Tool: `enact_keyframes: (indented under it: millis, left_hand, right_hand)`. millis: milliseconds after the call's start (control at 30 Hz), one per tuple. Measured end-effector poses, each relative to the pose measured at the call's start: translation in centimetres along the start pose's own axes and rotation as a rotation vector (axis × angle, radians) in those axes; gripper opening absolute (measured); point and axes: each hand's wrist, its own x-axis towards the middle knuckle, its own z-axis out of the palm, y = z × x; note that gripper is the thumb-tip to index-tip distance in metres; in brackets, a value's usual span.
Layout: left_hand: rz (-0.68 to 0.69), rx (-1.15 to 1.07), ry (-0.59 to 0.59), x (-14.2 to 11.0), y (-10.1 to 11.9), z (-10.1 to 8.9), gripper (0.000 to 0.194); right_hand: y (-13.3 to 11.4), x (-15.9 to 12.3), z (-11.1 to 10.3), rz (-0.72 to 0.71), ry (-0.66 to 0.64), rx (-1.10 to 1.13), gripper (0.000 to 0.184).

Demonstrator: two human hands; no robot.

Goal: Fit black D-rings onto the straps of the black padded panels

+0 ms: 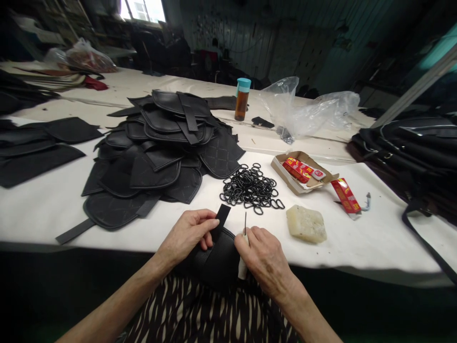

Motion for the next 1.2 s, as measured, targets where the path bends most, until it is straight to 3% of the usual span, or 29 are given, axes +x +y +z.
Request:
enact_keyframes:
  millis: [200,367,500,667,967,1133,1200]
  left_hand:
    - [0.000,0.000,-0.013,0.0,-0.3,-0.1,0.013]
    - [0.003,-0.006,-0.016,0.1,-0.7,-0.2,0.015]
    - [-0.010,-0.002,-0.011,0.0,-0.2,-0.1,0.014]
    - [0.022,-0.021,-0.026,-0.1,-0.2,-0.2,0.016]
    - [0.098,-0.045,0.023,-0.1,-0.9,0.0,0.017]
    - [0.109,-0.124,0.057,-0.2,-1.3,0.1,0.012]
    - [0.118,-0.151,0.065,-0.3,-1.4,0.0,0.019]
  right_hand:
    - [0.6,-0.2,0.2,0.113,0.078,0.079,0.027]
    - [1.3,1.0,0.3,0.385,0.283,0.191,0.023]
    - [0.4,3.0,0.7,0.484,0.417,0.217,0.012]
    - [-0.9,4.7,1.5,0.383,0.446,0.238,0.013]
    - [-1.0,4.8,1.6,0.105,0.390,0.212,0.028]
    - [-1.4,4.7,1.2,0.133,0.335,0.292,0.025]
    - [-1.6,4.5,1.1,0.155,0.305,0.332,0.024]
